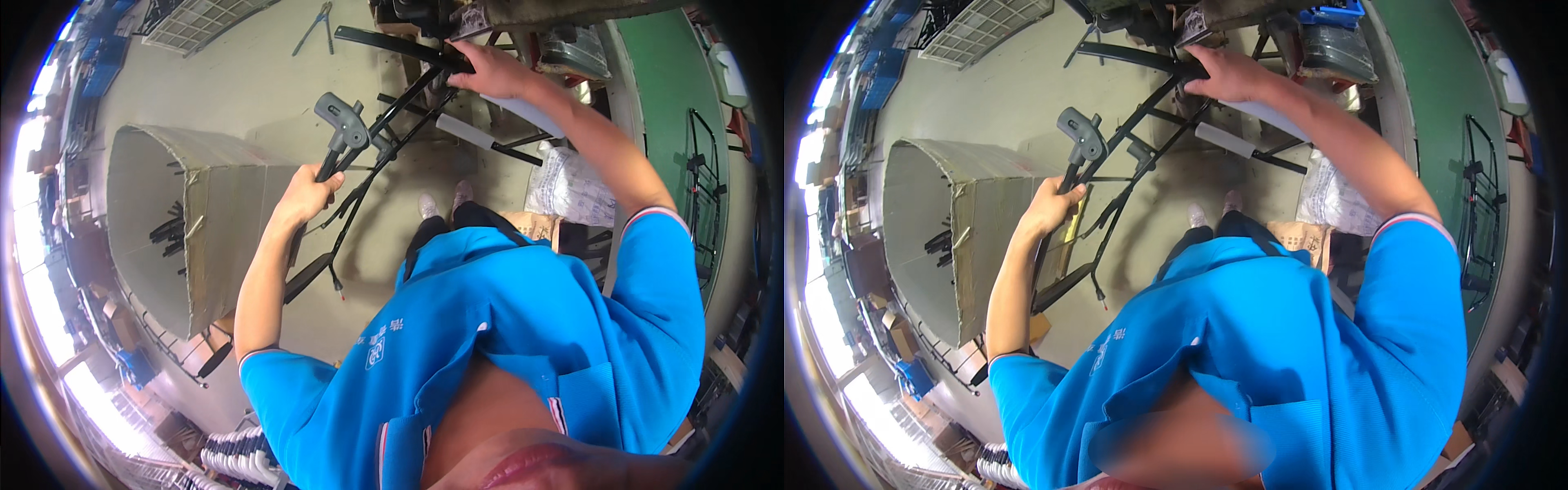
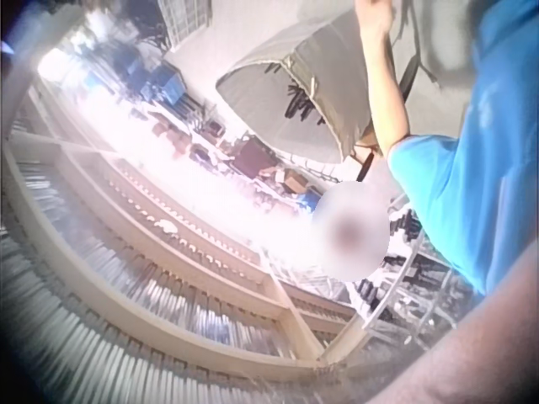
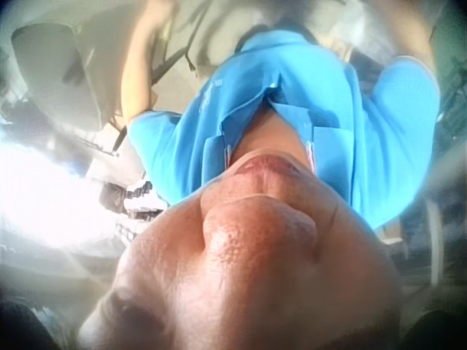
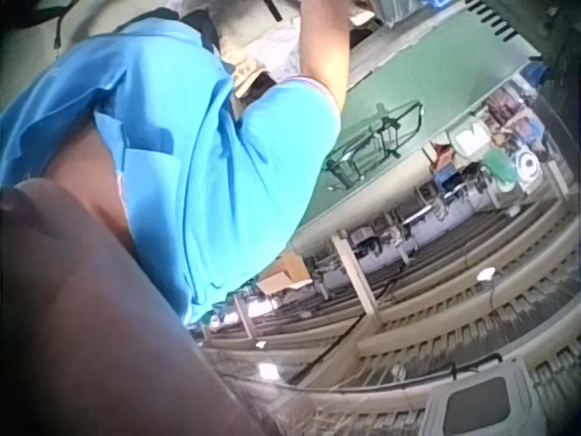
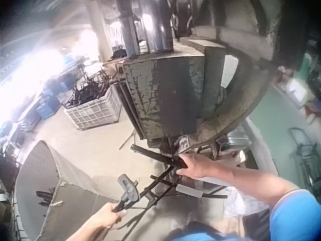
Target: The person repeatedly assembles black metal tripod frames by inserting white cylindrical foam sleeves into the legs, then places the assembled units onto a green workbench. The person retrieves new frames from a large bin and continues the cycle.
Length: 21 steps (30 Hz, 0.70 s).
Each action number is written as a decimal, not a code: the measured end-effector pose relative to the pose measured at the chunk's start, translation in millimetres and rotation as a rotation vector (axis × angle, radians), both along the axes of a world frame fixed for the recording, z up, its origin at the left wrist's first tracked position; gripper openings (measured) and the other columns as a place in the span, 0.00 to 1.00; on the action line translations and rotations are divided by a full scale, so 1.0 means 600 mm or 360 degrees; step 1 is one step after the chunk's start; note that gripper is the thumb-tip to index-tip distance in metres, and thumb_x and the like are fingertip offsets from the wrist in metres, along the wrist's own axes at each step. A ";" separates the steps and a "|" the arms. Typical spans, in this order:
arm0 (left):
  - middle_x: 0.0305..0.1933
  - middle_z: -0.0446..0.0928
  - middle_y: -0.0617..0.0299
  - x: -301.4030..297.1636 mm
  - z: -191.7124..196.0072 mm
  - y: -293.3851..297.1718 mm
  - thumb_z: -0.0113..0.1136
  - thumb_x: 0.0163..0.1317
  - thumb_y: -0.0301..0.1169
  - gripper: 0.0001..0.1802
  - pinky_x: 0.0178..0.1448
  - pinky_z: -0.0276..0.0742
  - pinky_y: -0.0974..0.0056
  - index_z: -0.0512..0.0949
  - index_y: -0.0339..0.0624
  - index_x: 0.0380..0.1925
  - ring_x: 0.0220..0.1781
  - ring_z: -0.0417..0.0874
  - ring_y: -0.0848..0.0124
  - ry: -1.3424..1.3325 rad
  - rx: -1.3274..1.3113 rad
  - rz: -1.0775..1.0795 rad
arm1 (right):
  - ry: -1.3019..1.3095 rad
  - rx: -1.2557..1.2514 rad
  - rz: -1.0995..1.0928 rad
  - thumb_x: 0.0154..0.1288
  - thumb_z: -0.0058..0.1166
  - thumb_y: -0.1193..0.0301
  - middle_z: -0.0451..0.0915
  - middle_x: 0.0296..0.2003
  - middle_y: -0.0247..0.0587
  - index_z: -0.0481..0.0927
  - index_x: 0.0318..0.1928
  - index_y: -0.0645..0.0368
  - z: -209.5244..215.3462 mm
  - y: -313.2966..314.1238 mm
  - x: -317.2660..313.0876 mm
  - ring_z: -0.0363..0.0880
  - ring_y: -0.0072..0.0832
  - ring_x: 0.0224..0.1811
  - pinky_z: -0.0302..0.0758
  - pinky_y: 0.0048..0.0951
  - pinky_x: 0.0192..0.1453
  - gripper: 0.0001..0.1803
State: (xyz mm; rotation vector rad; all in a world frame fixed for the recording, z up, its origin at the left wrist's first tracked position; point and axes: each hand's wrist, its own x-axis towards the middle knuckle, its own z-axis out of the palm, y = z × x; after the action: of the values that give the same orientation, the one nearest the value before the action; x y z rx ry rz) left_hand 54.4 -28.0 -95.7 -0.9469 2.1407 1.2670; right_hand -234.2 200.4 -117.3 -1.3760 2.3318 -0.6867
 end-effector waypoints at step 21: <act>0.17 0.69 0.65 -0.007 0.007 -0.017 0.56 0.62 0.38 0.16 0.31 0.65 0.65 0.70 0.39 0.22 0.21 0.67 0.75 -0.0063 0.0056 -0.0031 | 0.0500 0.0247 -0.0317 0.52 0.62 0.64 0.81 0.35 0.49 0.69 0.50 0.58 0.006 0.090 0.056 0.80 0.46 0.38 0.76 0.42 0.40 0.26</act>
State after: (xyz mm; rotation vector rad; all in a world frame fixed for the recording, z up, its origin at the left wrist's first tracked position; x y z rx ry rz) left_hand 50.0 -38.4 -91.6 -0.9270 2.0858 1.2616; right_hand -200.8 254.4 -113.4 -1.2704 2.7304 -0.3501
